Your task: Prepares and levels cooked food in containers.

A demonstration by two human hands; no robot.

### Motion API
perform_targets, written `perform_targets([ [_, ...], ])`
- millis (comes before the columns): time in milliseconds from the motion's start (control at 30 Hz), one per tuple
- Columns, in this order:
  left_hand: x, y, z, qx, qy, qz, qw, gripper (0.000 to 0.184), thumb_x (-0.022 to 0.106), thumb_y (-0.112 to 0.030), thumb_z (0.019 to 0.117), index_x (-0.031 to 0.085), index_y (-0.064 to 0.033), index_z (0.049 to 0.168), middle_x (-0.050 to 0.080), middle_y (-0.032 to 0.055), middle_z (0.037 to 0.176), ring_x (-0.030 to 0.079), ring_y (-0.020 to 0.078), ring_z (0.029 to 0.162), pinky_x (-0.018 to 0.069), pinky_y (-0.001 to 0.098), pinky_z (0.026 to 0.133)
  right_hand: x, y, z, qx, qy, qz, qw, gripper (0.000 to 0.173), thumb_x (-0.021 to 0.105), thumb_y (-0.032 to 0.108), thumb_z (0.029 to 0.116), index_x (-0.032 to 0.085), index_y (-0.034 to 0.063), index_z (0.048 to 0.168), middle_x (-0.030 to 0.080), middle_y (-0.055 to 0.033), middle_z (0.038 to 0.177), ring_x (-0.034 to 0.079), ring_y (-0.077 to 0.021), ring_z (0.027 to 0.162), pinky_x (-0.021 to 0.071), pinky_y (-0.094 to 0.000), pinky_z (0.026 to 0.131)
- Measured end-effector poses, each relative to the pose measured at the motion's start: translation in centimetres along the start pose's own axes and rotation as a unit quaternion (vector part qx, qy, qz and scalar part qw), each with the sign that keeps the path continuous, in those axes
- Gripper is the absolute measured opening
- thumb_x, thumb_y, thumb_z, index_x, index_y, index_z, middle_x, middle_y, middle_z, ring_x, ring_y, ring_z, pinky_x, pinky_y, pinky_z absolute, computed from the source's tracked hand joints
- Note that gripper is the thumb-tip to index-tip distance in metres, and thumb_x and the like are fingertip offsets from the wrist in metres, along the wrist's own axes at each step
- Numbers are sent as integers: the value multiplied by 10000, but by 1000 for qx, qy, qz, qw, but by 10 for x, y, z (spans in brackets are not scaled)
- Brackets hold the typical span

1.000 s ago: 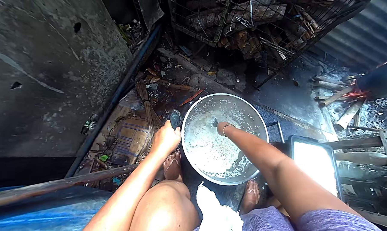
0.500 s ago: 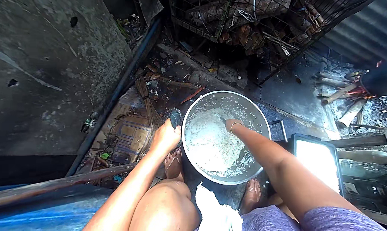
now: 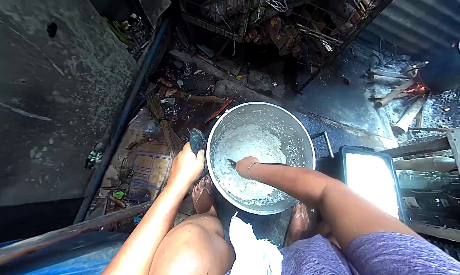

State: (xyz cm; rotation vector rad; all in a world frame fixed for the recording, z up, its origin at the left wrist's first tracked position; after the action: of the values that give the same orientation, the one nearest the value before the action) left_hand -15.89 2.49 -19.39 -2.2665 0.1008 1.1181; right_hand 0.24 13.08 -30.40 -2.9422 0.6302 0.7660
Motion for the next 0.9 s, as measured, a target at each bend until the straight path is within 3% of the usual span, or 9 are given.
perform_targets([
  [133, -3, 3, 4, 0, 11, -2, 1000, 428, 497, -362, 1083, 530, -12, 1328, 675, 260, 1094, 665, 440, 1071, 493, 666, 909, -9, -36, -4, 25, -12, 7, 1000, 346, 513, 63, 1029, 593, -5, 1359, 646, -260, 1310, 621, -454, 1235, 503, -670, 962],
  [233, -4, 2, 14, 17, 19, 3, 1000, 437, 501, -365, 1083, 527, -17, 1346, 679, 265, 1082, 669, 454, 1048, 493, 683, 891, -38, -63, 4, 76, -72, 29, 994, 295, 527, 100, 1026, 649, 9, 1278, 686, -241, 1242, 660, -444, 1169, 524, -680, 907],
  [367, -7, 0, 21, 24, 15, 12, 1000, 424, 506, -361, 1082, 528, -30, 1347, 680, 259, 1065, 669, 456, 1037, 499, 679, 879, -76, -46, 11, 34, -99, -69, 992, 237, 520, 72, 1020, 689, -22, 1157, 695, -241, 1185, 669, -444, 1124, 546, -654, 843],
  [467, -6, -1, 20, 23, 15, 10, 1000, 425, 508, -359, 1084, 523, -26, 1347, 678, 259, 1066, 666, 459, 1040, 495, 679, 883, -94, -34, 15, 5, -120, -104, 987, 252, 497, 55, 1030, 678, -55, 1167, 679, -263, 1206, 646, -454, 1154, 521, -650, 897],
  [533, -4, -1, 19, 21, 13, 5, 1000, 423, 508, -358, 1085, 519, -26, 1348, 678, 258, 1069, 667, 458, 1038, 494, 680, 883, -102, -40, 23, 36, -127, -69, 989, 280, 522, 101, 1030, 644, -60, 1224, 665, -278, 1232, 633, -460, 1188, 499, -659, 941],
  [667, -5, 0, 19, 19, 5, 7, 1000, 426, 506, -359, 1083, 520, -30, 1354, 679, 259, 1069, 672, 453, 1033, 501, 677, 875, -94, -43, 35, 81, -71, -51, 993, 277, 565, 143, 1012, 685, -34, 1189, 668, -256, 1257, 630, -439, 1203, 500, -664, 932],
  [733, -4, 2, 19, 18, 4, 3, 1000, 424, 505, -369, 1082, 522, -43, 1353, 680, 254, 1069, 670, 454, 1030, 499, 680, 869, -88, -40, 35, 69, -51, -85, 993, 244, 546, 127, 1020, 716, -18, 1116, 685, -232, 1229, 647, -418, 1176, 515, -648, 901],
  [900, -5, 2, 18, 24, -5, -2, 1000, 422, 495, -381, 1082, 528, -45, 1335, 680, 250, 1045, 673, 458, 1005, 500, 696, 838, -89, -23, 26, 24, -69, -140, 987, 228, 525, 94, 1020, 719, -9, 1082, 701, -223, 1176, 661, -414, 1138, 526, -632, 862],
])
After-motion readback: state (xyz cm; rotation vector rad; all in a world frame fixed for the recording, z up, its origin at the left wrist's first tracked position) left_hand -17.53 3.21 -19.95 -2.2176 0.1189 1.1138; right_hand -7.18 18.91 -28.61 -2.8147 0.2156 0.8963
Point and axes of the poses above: each hand's wrist, its own z-axis towards the middle knuckle, its own x-axis out of the palm, y = z × x, the point moved 10 cm from there along z, towards the middle knuckle
